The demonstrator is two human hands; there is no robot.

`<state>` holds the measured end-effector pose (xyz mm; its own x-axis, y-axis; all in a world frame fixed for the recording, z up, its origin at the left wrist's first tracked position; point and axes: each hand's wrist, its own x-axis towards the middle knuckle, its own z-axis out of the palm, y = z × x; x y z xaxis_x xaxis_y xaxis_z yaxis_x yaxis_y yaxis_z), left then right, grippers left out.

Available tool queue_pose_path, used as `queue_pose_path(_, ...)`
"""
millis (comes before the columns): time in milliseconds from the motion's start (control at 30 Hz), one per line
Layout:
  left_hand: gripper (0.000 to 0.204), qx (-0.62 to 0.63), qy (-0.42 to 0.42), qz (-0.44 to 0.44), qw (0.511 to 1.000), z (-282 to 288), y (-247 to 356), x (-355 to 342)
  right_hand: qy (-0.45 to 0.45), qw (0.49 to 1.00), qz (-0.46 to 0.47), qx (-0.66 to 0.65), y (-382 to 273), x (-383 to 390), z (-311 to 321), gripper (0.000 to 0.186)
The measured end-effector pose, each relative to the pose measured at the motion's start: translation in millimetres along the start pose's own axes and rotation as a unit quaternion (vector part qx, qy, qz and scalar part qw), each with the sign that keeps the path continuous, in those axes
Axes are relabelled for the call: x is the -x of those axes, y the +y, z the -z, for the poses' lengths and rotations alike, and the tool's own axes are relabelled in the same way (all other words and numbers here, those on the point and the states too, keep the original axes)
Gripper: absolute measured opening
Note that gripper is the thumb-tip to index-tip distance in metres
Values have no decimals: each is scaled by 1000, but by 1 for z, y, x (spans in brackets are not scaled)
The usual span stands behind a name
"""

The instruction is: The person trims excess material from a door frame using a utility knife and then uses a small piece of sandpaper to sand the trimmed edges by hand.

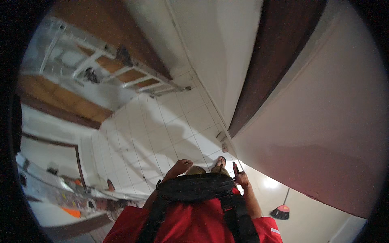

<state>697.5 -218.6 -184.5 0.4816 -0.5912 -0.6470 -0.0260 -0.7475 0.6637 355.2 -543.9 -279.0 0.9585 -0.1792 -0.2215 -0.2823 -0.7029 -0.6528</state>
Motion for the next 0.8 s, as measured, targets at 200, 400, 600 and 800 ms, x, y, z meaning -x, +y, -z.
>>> queue_pose_path(200, 42, -70, -127, -59, 988, 77, 72, -100, 103, 930, -277, -217, 22, -47, -92, 31)
queue_pose_path(400, 38, -213, -280, -76, 933, 160, 132, -220, 251, 653, -597, -392, -69, -78, -137, 41)
queue_pose_path(600, 37, -274, -405, 17, 872, 271, 179, -353, 555, 181, -513, -630, -233, -190, -197, 21)
queue_pose_path(800, 45, -478, -313, 49, 819, 324, 182, -391, 560, 34, -510, -651, -340, -311, -216, 18)
